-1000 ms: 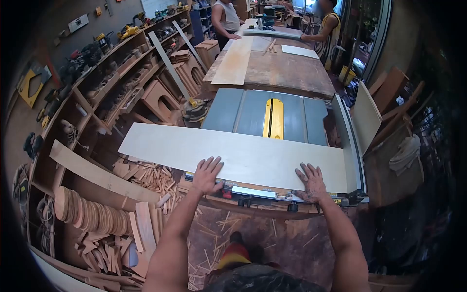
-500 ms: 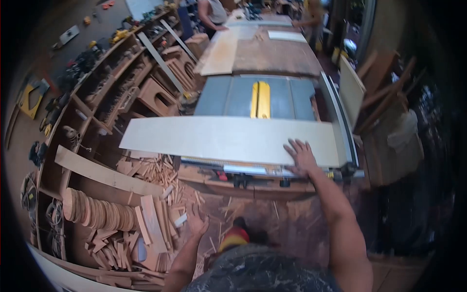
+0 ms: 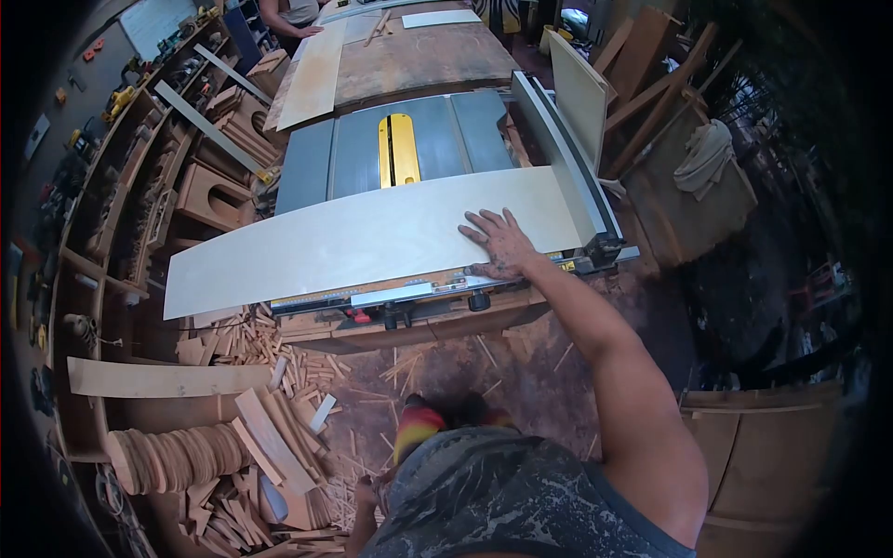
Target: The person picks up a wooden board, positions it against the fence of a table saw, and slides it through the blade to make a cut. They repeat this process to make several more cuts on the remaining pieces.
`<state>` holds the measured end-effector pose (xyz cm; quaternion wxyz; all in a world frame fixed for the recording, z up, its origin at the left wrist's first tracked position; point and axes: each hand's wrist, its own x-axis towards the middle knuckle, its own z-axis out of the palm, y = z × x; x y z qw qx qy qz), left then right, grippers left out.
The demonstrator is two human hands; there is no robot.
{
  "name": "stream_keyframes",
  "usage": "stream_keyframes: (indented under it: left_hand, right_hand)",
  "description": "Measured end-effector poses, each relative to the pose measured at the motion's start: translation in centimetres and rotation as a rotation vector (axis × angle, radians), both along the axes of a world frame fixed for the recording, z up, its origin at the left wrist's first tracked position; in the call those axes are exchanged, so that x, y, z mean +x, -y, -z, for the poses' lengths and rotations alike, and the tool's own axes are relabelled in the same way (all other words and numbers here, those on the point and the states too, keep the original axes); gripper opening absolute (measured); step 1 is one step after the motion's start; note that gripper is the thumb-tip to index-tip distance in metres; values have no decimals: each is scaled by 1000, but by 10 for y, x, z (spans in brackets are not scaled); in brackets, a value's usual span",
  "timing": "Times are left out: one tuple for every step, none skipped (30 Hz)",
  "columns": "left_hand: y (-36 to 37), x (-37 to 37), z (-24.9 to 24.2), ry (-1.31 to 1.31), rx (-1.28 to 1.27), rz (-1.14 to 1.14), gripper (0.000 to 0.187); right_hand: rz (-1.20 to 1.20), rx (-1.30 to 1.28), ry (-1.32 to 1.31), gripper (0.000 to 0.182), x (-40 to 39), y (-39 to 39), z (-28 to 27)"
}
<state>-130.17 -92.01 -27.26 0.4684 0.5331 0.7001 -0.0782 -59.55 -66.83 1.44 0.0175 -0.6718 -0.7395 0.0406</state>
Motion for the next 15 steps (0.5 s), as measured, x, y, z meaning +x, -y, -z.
stream_keyframes:
  left_hand:
    - [-5,2,4,119,-3,-89,65]
    - [-10,5,9,86,39,-121,64]
    - [-25,21,2,53,81,-150,64]
    - [-45,36,-5,21,124,-174,63]
    - [-64,47,-11,41,178,-145,63]
    - [-79,56,-18,59,227,-116,63]
    - [-88,62,-27,72,270,-90,62]
    - [-99,69,-36,92,268,-89,62]
    - [-115,79,-46,116,272,-90,62]
    - [-131,89,-59,139,278,-92,61]
    - [-143,97,-70,176,278,-91,61]
    - [-152,105,-79,211,277,-90,61]
    - [-163,111,-86,244,274,-91,61]
    - [-176,118,-91,232,289,-34,61]
    - [-186,123,-96,215,301,16,61]
  right_hand:
    - [2,-6,10,90,0,0,0]
    - [5,-14,19,90,-1,0,0]
    - [3,-27,20,90,-3,0,-3]
    - [5,-40,22,89,-5,1,-8]
    - [9,-53,26,89,-5,0,-12]
    - [10,-42,30,89,-4,-1,-13]
    - [9,-39,31,89,-5,0,-12]
    - [6,-34,33,90,-6,0,-11]
    - [10,-30,27,90,-7,0,-10]
    - [13,-24,21,90,-7,0,-9]
    - [17,-16,14,90,-7,0,-9]
    - [24,-23,5,91,-7,-1,-12]
    - [28,-31,-7,92,-7,-1,-14]
    - [26,-43,-22,93,-9,-1,-14]
    - [33,-39,-18,92,-12,0,-17]
